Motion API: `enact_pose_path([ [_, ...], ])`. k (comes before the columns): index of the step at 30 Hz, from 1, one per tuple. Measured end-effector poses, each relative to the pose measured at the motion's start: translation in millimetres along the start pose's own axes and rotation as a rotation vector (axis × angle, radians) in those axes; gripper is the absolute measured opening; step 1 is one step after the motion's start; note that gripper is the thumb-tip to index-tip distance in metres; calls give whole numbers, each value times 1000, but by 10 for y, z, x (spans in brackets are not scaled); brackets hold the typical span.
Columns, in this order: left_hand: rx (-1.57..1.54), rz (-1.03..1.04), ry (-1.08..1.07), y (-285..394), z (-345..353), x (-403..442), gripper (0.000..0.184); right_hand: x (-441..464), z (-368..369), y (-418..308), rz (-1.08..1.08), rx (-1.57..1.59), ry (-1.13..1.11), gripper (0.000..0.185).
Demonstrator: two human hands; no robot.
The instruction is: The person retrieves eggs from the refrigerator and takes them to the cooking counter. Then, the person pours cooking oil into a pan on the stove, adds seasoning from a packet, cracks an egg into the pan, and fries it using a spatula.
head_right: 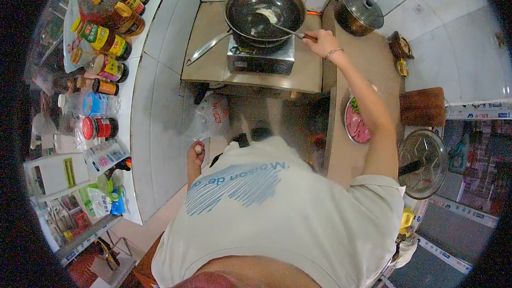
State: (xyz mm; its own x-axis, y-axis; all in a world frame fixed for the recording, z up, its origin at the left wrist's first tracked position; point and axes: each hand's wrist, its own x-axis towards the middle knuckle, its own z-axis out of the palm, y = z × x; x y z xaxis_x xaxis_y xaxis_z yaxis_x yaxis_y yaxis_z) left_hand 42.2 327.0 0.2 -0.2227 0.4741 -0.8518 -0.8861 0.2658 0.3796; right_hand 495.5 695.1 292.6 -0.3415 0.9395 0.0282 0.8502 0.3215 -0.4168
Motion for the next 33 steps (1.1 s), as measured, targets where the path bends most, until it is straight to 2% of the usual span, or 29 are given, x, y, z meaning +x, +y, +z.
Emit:
enact_pose_path([
  [2, 12, 1, 11, 6, 15, -20, 11, 17, 30, 63, -26, -10, 13, 36],
  [4, 40, -2, 12, 19, 20, -32, 11, 26, 19, 99, 117, 76, -130, 37],
  [8, 70, 2, 23, 12, 20, -72, 11, -36, 12, 195, 129, 182, -207, 38],
  [10, 26, 49, 31, -17, 41, -130, 9, -19, 152, 351, 218, 364, -234, 39],
  [11, 26, 52, 28, 3, 61, -146, 9, -47, 87, 284, 216, 365, -231, 39],
  [13, 46, 19, 44, 16, 83, -158, 8, -165, -118, 15, 390, 507, -341, 33],
  [14, 47, 17, 42, 2, 69, -126, 8, -162, -108, 17, 392, 506, -339, 33],
  [16, 32, 15, 48, -24, 46, -59, 7, -164, -64, 54, 548, 831, -403, 33],
  [20, 40, 54, 51, -24, 92, -76, 9, -203, 78, 143, 648, 1028, -424, 36],
  [22, 49, 30, 33, 11, 168, -105, 11, -304, 110, 210, 716, 1197, -476, 29],
  [27, 185, -42, -54, 208, 294, 117, 14, -981, 39, -11, 719, 1392, -289, 27],
  [30, 323, -111, -128, 334, 540, 393, 15, -1712, 19, -223, 697, 1487, -61, 24],
  [33, 449, -182, -208, 408, 837, 627, 16, -2654, 55, -476, 671, 1455, 220, 26],
])
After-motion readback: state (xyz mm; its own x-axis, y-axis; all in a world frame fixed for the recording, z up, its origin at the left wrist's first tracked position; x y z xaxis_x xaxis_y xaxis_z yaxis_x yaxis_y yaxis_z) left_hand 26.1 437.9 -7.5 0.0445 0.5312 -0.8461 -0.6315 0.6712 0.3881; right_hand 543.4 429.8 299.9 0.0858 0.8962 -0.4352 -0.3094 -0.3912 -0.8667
